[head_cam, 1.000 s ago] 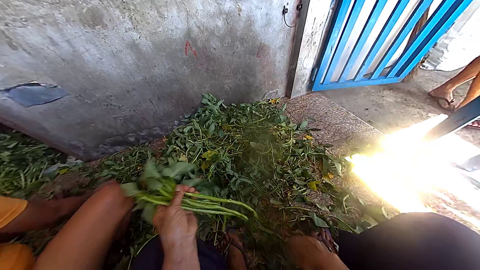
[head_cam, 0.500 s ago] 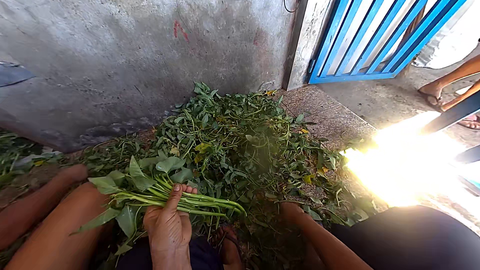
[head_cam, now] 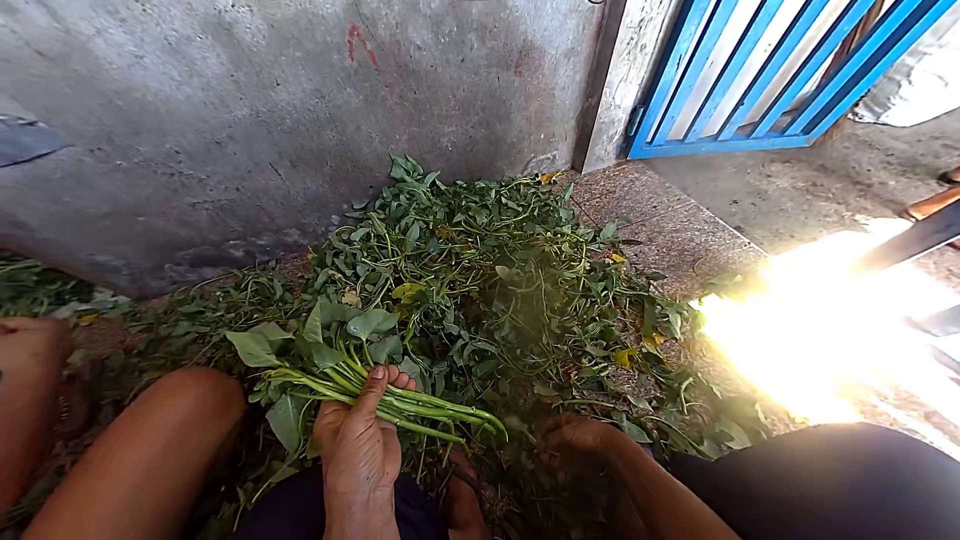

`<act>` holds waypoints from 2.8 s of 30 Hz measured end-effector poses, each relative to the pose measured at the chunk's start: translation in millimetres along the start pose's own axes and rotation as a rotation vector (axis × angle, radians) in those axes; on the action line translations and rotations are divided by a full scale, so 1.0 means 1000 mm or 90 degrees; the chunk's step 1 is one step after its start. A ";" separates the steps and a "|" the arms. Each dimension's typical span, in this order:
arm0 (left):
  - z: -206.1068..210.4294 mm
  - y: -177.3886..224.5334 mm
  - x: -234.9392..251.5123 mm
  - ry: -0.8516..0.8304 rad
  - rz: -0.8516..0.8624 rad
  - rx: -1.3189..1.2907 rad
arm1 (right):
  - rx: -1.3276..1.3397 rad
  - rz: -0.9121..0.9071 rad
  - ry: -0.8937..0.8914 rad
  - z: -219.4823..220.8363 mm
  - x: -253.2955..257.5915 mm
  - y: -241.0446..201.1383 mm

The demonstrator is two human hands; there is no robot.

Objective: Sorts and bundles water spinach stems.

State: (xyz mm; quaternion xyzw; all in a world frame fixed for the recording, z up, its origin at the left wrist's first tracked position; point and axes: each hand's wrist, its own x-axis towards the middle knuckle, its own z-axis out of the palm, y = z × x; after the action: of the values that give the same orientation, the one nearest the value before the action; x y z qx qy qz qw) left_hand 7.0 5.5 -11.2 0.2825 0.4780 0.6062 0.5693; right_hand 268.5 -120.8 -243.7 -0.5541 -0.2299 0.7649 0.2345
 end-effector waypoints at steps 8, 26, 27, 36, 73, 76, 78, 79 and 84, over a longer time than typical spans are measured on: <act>-0.002 0.007 -0.002 0.002 0.046 -0.018 | -0.653 0.258 0.129 0.010 -0.020 -0.023; -0.007 0.010 0.004 -0.182 -0.070 -0.070 | -0.780 0.135 0.324 -0.008 0.104 -0.072; -0.006 0.008 0.006 -0.178 -0.071 -0.068 | -0.793 0.127 0.329 -0.009 0.106 -0.068; 0.007 -0.001 0.008 -0.097 -0.110 -0.035 | -0.596 -0.008 0.493 0.001 0.059 -0.081; 0.027 -0.012 0.007 0.057 -0.127 -0.039 | -0.172 -0.216 0.296 -0.005 0.058 -0.086; 0.027 -0.015 0.007 0.067 -0.119 -0.031 | -0.423 0.050 0.280 -0.012 0.049 -0.089; 0.027 -0.019 0.008 0.072 -0.119 -0.016 | -0.389 0.037 0.273 -0.012 0.042 -0.089; 0.027 -0.021 0.008 0.075 -0.117 -0.007 | -0.300 -0.032 0.263 -0.008 0.030 -0.093; 0.029 -0.027 0.008 0.090 -0.111 0.016 | 0.122 -0.238 0.184 0.010 -0.007 -0.101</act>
State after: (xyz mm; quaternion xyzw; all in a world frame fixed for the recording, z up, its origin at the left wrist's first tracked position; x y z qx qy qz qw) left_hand 42.8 17.4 -26.2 0.2035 0.5472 0.5670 0.5811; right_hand 271.6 -47.3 -173.7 -0.5805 -0.2186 0.6398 0.4537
